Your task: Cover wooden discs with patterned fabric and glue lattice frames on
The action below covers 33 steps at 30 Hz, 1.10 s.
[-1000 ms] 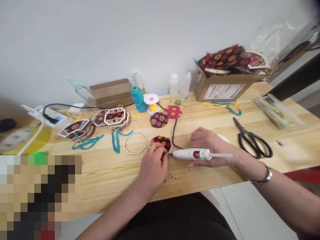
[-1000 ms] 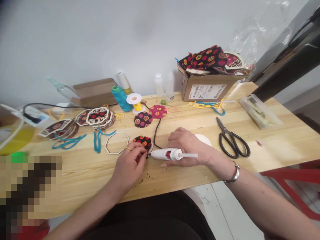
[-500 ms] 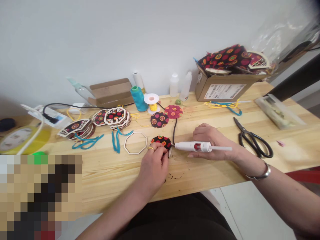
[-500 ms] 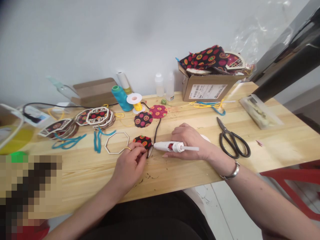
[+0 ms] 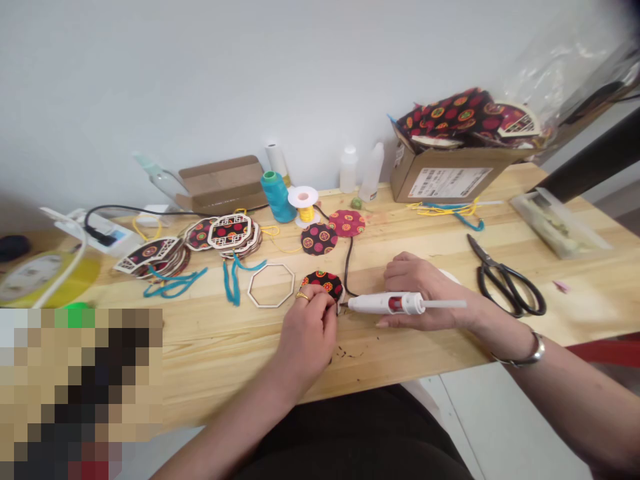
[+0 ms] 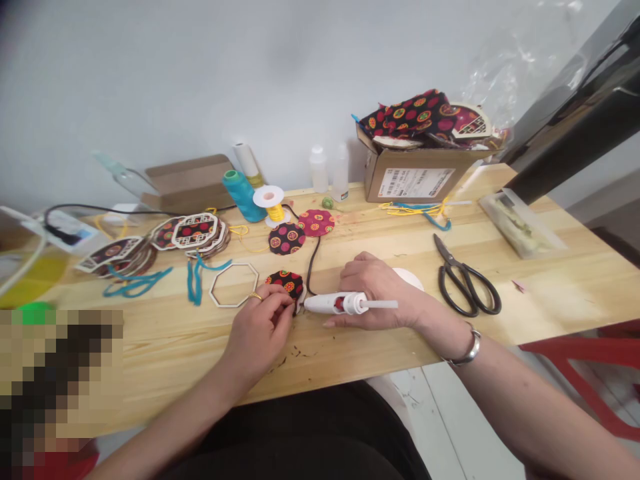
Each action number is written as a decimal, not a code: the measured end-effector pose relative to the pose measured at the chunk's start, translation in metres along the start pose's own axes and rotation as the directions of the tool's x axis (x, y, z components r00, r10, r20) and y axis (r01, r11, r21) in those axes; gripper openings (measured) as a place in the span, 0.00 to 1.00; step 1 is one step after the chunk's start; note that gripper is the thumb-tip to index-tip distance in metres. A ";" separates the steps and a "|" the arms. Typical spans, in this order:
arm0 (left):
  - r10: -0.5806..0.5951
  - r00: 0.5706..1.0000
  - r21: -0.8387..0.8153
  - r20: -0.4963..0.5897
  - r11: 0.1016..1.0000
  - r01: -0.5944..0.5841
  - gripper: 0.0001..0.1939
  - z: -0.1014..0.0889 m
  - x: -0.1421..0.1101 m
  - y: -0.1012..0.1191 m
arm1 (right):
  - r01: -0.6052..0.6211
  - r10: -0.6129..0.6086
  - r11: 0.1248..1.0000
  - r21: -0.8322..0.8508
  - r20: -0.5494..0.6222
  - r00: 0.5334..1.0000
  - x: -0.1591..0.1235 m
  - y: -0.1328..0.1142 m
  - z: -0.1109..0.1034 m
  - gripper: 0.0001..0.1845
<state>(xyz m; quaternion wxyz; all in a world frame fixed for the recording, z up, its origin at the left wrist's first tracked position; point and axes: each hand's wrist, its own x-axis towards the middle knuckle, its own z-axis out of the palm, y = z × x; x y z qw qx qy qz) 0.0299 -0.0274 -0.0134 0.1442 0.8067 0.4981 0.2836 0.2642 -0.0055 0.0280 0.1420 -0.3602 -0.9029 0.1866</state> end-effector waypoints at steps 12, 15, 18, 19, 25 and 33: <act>-0.016 1.000 0.003 0.020 1.000 0.016 0.06 -0.001 0.000 0.000 | -0.073 0.070 0.997 -0.036 -0.076 0.995 0.001 0.007 -0.002 0.24; -0.013 1.000 0.008 0.018 1.000 0.013 0.06 -0.001 0.000 0.000 | -0.081 0.079 0.996 -0.028 -0.062 0.995 0.000 0.007 -0.003 0.24; -0.015 1.000 0.003 0.020 1.000 0.015 0.06 -0.001 0.000 0.001 | -0.066 0.066 0.998 -0.010 -0.022 0.998 -0.002 0.005 -0.004 0.24; -0.015 1.000 0.001 0.019 1.000 0.015 0.06 -0.001 0.000 0.001 | -0.050 0.050 0.999 0.002 -0.013 0.999 -0.003 0.004 -0.004 0.24; 0.010 1.000 0.027 -0.006 1.000 -0.010 0.09 -0.002 0.001 0.002 | 0.026 -0.015 0.996 0.091 -0.127 0.992 -0.007 0.003 -0.006 0.24; 0.037 0.998 0.024 -0.044 0.999 -0.036 0.11 0.005 0.001 -0.006 | -0.237 0.204 0.971 0.025 -0.602 0.772 -0.013 0.011 0.001 0.17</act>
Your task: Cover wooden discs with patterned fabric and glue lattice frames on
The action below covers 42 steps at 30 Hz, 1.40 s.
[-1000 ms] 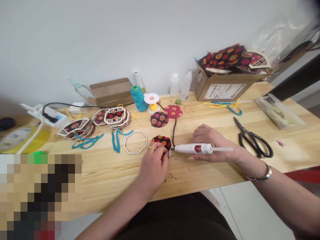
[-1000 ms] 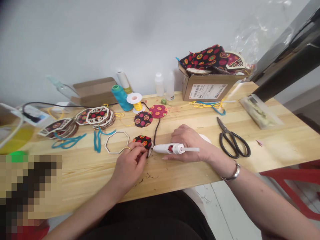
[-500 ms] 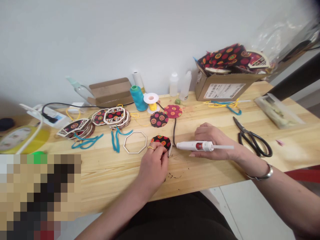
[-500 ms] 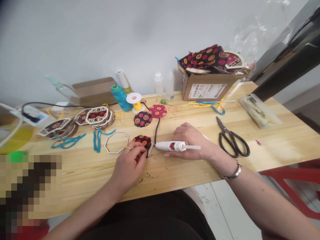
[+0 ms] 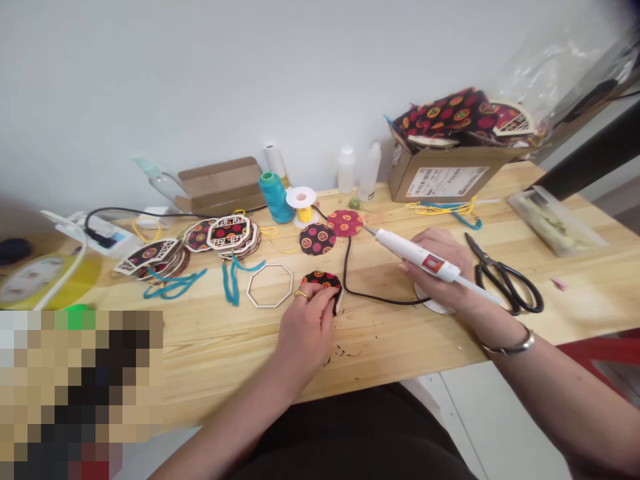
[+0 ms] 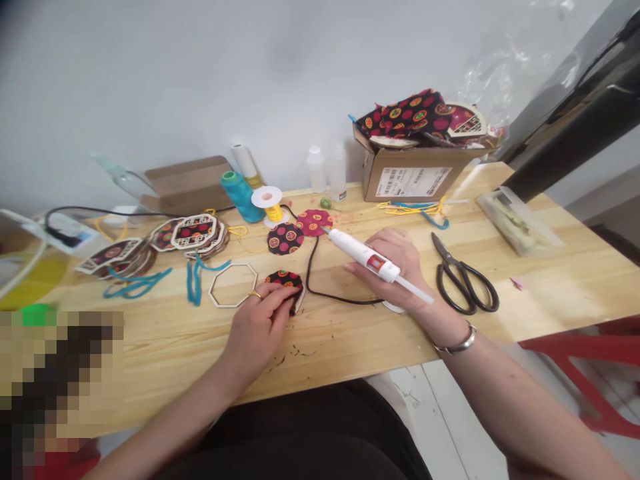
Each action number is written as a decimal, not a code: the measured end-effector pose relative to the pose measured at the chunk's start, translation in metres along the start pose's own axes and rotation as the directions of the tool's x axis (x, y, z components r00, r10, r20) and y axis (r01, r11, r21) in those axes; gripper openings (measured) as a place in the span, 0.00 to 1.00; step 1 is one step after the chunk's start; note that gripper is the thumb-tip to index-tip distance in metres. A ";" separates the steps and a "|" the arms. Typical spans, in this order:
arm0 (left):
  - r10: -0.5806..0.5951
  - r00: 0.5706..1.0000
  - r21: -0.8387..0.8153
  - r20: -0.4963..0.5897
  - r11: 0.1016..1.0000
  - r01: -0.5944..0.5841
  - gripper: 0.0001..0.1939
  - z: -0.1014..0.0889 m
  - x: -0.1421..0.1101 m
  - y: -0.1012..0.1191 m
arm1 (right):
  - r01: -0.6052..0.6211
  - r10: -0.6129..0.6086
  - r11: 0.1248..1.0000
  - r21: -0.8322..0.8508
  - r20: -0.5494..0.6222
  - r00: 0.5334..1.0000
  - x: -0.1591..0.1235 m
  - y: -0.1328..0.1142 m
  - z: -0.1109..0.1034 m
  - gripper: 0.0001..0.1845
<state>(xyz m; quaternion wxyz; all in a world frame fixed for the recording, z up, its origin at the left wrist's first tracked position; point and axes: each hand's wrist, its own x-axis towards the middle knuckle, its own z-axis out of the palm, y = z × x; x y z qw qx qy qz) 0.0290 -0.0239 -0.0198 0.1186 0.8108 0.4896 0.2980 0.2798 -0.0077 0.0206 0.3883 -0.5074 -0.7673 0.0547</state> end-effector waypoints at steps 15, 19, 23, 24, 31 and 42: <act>-0.030 0.999 0.033 0.045 0.999 0.028 0.10 0.001 0.005 0.004 | -0.044 -0.061 0.957 -0.286 -0.347 0.936 0.022 0.019 -0.035 0.19; -0.019 0.998 0.052 0.059 0.999 0.016 0.11 0.001 0.005 0.005 | -0.027 -0.068 0.965 -0.263 -0.348 0.935 0.017 0.024 -0.025 0.17; 0.003 0.999 0.085 0.054 0.996 -0.007 0.12 0.001 0.004 0.004 | -0.064 -0.013 0.971 -0.231 -0.318 0.948 0.013 0.029 -0.016 0.17; 0.008 0.998 0.095 0.055 0.995 -0.013 0.12 0.001 0.004 0.004 | -0.071 -0.004 0.970 -0.231 -0.310 0.951 0.012 0.030 -0.015 0.17; 0.022 0.996 0.153 0.081 0.988 -0.034 0.13 0.001 0.004 0.004 | -0.053 -0.025 0.969 -0.240 -0.312 0.950 0.012 0.032 -0.013 0.17; 0.031 0.993 0.141 0.116 0.989 -0.047 0.13 0.000 0.005 0.007 | 0.038 0.164 0.731 -0.682 0.230 0.959 0.023 0.039 -0.007 0.09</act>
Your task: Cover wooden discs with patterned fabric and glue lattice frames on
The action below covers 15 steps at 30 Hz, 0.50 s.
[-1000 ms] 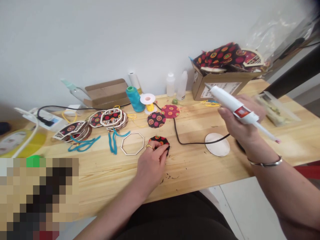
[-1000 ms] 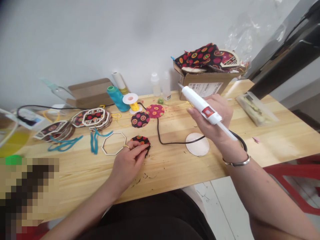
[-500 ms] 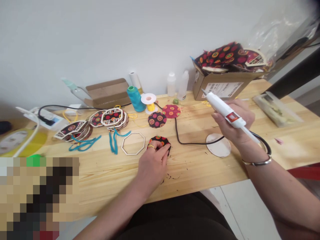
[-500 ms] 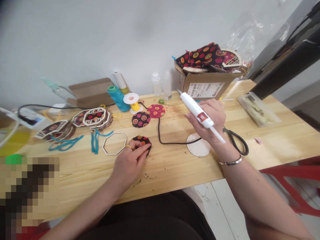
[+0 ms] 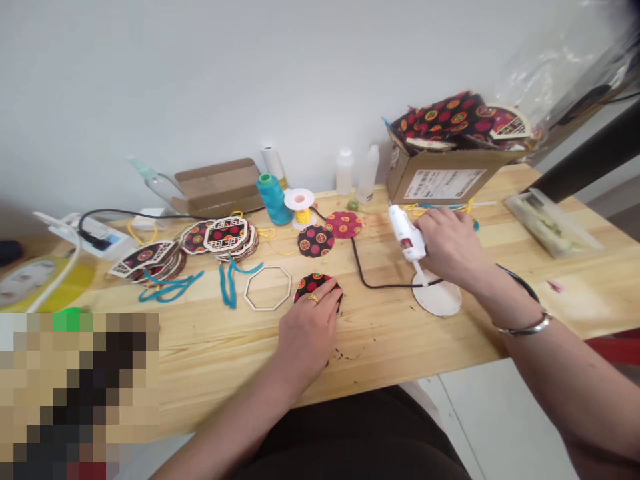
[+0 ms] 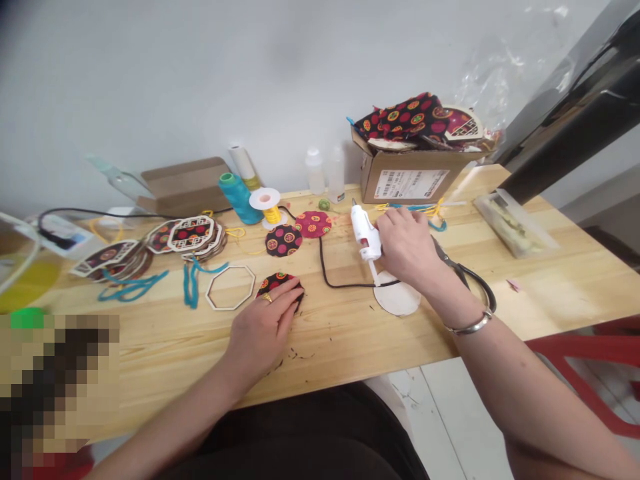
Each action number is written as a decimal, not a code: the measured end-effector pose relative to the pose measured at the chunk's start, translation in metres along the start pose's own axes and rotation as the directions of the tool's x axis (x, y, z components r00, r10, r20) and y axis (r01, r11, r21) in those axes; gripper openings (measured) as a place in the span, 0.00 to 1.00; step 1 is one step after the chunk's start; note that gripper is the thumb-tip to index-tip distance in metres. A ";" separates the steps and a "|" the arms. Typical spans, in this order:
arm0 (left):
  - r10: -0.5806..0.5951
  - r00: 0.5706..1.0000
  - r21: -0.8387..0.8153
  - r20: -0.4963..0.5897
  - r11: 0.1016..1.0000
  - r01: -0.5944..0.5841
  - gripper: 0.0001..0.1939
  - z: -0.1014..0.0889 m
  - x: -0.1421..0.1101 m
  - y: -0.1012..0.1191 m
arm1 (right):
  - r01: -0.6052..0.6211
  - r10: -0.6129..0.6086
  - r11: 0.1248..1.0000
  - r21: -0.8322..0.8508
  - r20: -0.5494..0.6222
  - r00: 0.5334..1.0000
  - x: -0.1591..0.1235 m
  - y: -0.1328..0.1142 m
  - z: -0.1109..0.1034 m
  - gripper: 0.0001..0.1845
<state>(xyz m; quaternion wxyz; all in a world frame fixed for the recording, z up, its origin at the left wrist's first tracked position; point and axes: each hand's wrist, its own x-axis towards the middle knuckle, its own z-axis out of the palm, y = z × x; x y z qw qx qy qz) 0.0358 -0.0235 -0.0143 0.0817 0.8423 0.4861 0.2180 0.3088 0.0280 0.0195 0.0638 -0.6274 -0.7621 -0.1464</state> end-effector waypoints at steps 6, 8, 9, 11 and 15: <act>0.038 0.999 0.089 0.008 0.995 -0.039 0.13 0.001 -0.001 0.000 | -0.100 0.106 0.994 -0.036 0.257 0.961 0.007 -0.002 0.001 0.17; 0.065 0.998 0.122 0.001 0.990 -0.065 0.14 0.002 -0.002 0.000 | -0.116 0.113 0.993 -0.010 0.331 0.937 0.011 0.001 0.001 0.19; 0.074 0.997 0.137 0.001 0.988 -0.073 0.14 0.002 -0.002 0.000 | -0.117 0.107 0.993 0.005 0.362 0.926 0.012 0.002 0.001 0.20; 0.067 0.998 0.162 0.010 0.985 -0.067 0.15 0.002 -0.002 0.001 | -0.110 0.089 0.993 0.030 0.402 0.911 0.013 0.005 0.001 0.22; -0.007 0.999 0.163 0.044 0.987 0.000 0.19 0.001 -0.001 0.004 | -0.105 0.081 0.992 0.067 0.292 0.953 0.006 0.003 -0.003 0.24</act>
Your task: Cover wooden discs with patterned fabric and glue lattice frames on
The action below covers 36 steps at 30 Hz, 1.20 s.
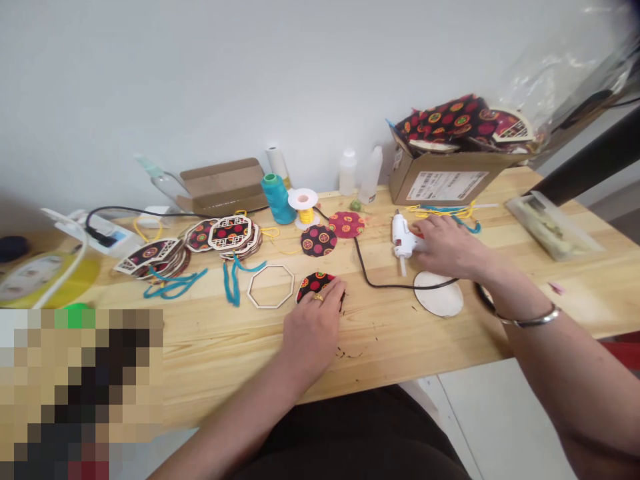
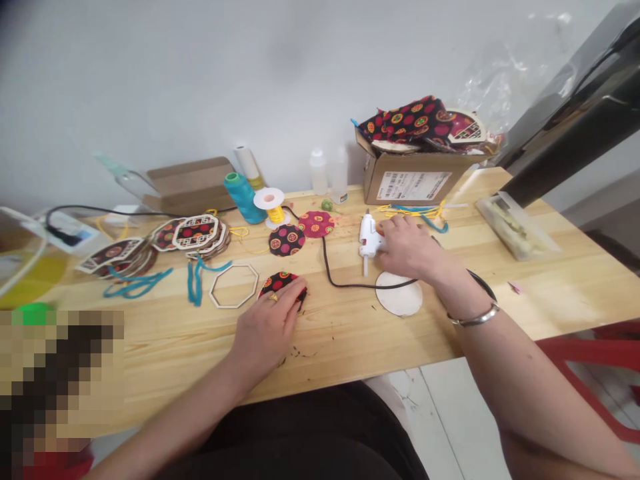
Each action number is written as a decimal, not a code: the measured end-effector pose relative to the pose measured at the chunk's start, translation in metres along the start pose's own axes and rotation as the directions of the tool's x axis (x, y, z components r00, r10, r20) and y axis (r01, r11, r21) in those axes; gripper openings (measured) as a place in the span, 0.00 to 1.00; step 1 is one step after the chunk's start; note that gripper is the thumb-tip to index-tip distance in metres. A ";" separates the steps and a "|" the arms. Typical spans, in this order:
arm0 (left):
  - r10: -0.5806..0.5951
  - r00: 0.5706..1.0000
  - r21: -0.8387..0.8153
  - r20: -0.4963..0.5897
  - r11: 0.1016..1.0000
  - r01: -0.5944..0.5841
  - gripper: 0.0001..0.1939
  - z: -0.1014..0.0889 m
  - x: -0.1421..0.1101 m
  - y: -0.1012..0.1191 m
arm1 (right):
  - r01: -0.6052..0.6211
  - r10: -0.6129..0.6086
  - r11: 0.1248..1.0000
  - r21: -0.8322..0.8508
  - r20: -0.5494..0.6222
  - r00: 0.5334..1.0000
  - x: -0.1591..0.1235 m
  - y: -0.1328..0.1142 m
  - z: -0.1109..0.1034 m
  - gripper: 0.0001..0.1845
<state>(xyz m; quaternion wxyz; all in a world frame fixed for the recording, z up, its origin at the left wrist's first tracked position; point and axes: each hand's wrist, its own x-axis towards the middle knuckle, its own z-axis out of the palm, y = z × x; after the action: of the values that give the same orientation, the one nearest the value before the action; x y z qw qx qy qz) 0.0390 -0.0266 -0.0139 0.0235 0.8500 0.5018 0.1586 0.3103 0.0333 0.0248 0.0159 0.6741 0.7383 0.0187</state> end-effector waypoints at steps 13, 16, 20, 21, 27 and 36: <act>-0.204 0.965 -0.464 -0.163 0.879 0.108 0.14 -0.037 -0.010 -0.021 | 0.346 -0.205 0.803 0.486 -0.320 0.925 -0.073 -0.100 0.005 0.19; -0.372 0.927 -0.486 -0.042 0.819 0.306 0.15 -0.042 -0.025 -0.029 | 0.332 -0.215 0.772 0.542 -0.268 0.939 -0.082 -0.121 0.012 0.22; -0.493 0.852 -0.551 0.179 0.667 0.502 0.20 -0.037 -0.044 -0.035 | 0.258 -0.134 0.757 0.600 -0.244 0.961 -0.081 -0.131 0.019 0.27; -0.503 0.833 -0.576 0.228 0.620 0.532 0.21 -0.036 -0.046 -0.035 | 0.238 -0.110 0.754 0.612 -0.240 0.965 -0.079 -0.131 0.020 0.28; -0.536 0.749 -0.706 0.388 0.350 0.616 0.24 -0.038 -0.040 -0.032 | 0.115 -0.018 0.717 0.688 -0.146 0.989 -0.065 -0.131 0.019 0.35; -0.454 0.716 -0.787 0.529 0.051 0.614 0.24 -0.048 -0.041 -0.026 | 0.146 -0.058 0.738 0.659 -0.154 0.986 -0.057 -0.135 0.018 0.33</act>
<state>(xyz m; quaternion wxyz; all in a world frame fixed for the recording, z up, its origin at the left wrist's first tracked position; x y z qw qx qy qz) -0.0157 -0.0546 0.0161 0.6039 0.4250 0.5830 0.3387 0.1822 -0.0353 0.0005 -0.2709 0.5909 0.7313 -0.2064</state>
